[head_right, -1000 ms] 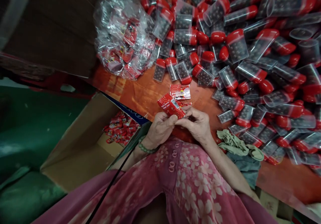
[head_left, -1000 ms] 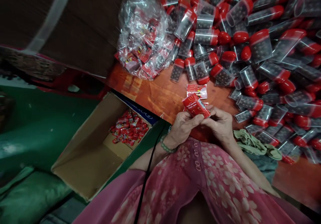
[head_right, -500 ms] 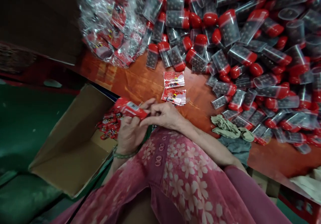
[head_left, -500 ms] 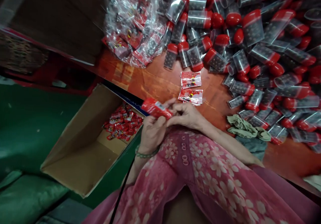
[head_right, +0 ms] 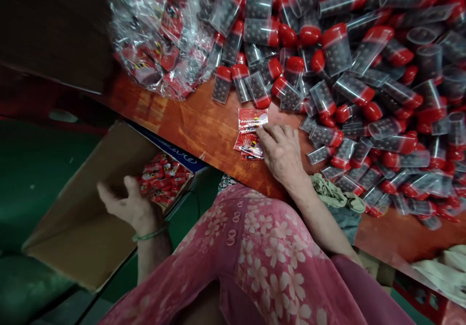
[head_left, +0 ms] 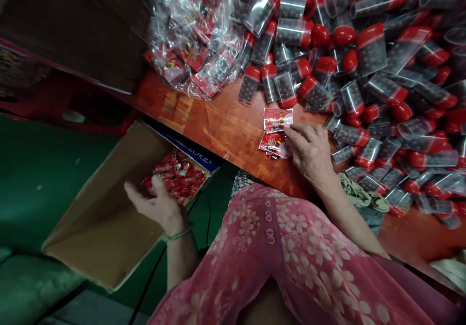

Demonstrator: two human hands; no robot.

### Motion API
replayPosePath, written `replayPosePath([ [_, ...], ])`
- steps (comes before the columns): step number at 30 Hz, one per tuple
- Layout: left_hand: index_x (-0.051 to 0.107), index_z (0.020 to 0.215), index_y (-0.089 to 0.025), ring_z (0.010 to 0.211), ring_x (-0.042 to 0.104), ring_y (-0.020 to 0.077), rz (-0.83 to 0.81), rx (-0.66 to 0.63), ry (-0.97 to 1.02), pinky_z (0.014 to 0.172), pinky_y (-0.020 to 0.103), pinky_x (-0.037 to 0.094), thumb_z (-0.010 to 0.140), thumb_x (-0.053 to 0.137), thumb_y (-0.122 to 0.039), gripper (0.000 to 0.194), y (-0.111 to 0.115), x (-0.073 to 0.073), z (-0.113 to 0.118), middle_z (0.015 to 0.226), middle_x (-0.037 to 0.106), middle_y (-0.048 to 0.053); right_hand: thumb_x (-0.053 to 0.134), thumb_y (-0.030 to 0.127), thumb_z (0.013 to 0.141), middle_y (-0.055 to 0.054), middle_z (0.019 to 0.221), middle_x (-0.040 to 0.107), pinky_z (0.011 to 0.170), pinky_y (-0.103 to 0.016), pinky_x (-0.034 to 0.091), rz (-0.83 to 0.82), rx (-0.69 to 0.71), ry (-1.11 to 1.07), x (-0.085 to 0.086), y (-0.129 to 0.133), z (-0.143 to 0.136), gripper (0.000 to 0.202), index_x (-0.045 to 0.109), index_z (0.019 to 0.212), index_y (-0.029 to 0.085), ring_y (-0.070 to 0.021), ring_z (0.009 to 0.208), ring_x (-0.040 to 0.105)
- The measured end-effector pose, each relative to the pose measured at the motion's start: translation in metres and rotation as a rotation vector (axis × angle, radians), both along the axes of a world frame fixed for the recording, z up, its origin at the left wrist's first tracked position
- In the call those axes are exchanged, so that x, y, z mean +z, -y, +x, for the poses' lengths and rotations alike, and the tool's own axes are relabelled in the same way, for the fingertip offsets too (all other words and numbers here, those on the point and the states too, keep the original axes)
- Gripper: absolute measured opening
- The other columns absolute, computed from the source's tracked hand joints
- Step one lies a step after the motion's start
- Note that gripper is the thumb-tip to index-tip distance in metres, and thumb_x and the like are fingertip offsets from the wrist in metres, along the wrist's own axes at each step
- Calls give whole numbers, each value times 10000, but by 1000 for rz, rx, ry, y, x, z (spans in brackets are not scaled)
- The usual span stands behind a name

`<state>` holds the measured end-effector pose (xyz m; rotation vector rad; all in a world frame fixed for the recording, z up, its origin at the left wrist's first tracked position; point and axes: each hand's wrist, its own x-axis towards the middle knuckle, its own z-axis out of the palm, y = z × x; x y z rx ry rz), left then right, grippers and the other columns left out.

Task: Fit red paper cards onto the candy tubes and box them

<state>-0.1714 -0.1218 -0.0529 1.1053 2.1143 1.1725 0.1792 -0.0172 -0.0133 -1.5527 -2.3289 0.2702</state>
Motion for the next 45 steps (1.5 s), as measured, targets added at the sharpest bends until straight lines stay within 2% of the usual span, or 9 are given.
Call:
replayPosePath([
  [2,620,1154,-185,1306,565,261,146,31,-260,1105,474,465,967,609,-498,364,-23,14,39,1152,659,83,525,236,1019,-120,1251,731,910,-443,420,-6,1,42,-4,-11,0,305,691,1273,201,-288,1142,569],
  [7,655,1263,-159,1203,671,240,480,-700,-529,1044,412,573,939,688,-264,342,-92,31,136,1269,710,136,538,230,1013,-91,1262,750,900,-432,375,-12,45,129,-11,-25,2,275,712,1225,220,-275,1090,577],
  [11,640,1262,-69,1303,623,282,513,-876,-634,1106,432,552,992,566,-203,311,-124,24,173,1336,675,206,527,189,1012,-88,1192,773,877,-406,364,59,103,135,-12,-26,2,238,719,1153,185,-240,987,589],
  [19,691,1144,-69,1087,639,260,444,-933,-651,943,389,585,1002,465,-138,276,-133,23,173,1173,715,179,513,89,969,-88,967,760,803,-378,415,-113,202,158,18,-36,6,209,697,1000,185,-235,873,607],
  [24,706,959,-121,880,592,220,430,-953,-608,785,337,532,997,477,-141,233,-138,19,170,957,711,113,565,214,995,-100,1051,726,853,-366,538,-160,85,-136,42,-65,-1,130,658,1085,199,-238,967,667],
  [29,695,863,-148,850,561,214,360,-944,-556,769,344,501,988,483,-135,246,-141,11,172,946,694,106,679,244,920,-164,1253,631,855,-439,588,-107,-74,-21,31,-102,-23,411,573,1308,164,-299,1022,683],
  [34,701,1016,-134,882,577,230,299,-955,-585,773,354,490,987,439,-105,265,-143,14,175,949,683,105,574,365,1007,-85,1101,578,879,-462,596,-71,-13,-125,11,-122,-23,230,632,1143,189,-268,1031,680],
  [39,715,968,-125,889,601,234,276,-987,-536,783,364,499,1017,449,-181,276,-146,18,179,946,689,120,694,416,943,-64,1022,602,903,-413,587,-152,-36,-244,36,-109,2,216,645,961,205,-208,939,646],
  [45,748,846,-163,817,643,190,345,-858,-363,748,325,511,951,586,-186,194,-150,17,178,829,732,60,703,419,934,15,896,652,760,-319,588,-69,-186,-665,54,-57,36,215,653,1058,251,-134,789,664],
])
